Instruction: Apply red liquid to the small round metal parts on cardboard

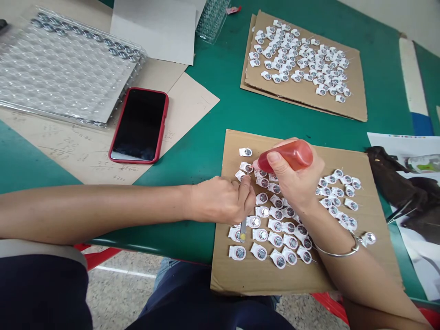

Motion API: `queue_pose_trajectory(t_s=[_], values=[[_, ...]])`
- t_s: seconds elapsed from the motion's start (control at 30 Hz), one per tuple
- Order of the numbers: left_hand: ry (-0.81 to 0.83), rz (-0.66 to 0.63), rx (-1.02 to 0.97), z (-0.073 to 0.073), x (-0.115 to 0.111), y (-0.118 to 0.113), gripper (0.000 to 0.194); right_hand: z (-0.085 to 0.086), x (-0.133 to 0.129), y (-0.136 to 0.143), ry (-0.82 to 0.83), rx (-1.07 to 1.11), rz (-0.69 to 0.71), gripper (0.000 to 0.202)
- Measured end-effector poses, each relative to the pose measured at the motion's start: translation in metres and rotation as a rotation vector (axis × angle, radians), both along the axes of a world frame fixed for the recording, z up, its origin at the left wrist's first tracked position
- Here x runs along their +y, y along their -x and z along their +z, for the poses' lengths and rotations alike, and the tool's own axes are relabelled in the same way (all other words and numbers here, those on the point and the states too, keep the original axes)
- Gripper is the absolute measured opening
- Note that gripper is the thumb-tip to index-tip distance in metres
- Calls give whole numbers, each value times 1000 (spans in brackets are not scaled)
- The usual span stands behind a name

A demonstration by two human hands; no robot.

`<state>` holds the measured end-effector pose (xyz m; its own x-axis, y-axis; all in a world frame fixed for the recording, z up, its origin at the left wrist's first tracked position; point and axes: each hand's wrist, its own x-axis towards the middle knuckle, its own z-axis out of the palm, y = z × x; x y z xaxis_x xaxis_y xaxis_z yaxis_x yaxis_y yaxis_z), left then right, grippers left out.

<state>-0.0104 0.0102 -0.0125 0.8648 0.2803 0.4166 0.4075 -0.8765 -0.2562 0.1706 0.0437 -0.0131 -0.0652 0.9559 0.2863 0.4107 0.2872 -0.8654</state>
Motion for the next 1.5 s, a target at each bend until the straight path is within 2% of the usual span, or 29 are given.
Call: queue_pose_trajectory(t_s=[0.2, 0.83, 1.2, 1.5], values=[[5, -4, 5, 0, 0, 0, 21, -1, 1, 1, -13, -54, -34, 36], [24, -11, 7, 1, 3, 3, 21, -4, 6, -2, -104, -108, -34, 33], [38, -25, 4, 3, 6, 4, 21, 10, 4, 0, -69, -151, -91, 29], [93, -9, 19, 5, 8, 7, 27, 5, 3, -5, -60, -138, -52, 28]])
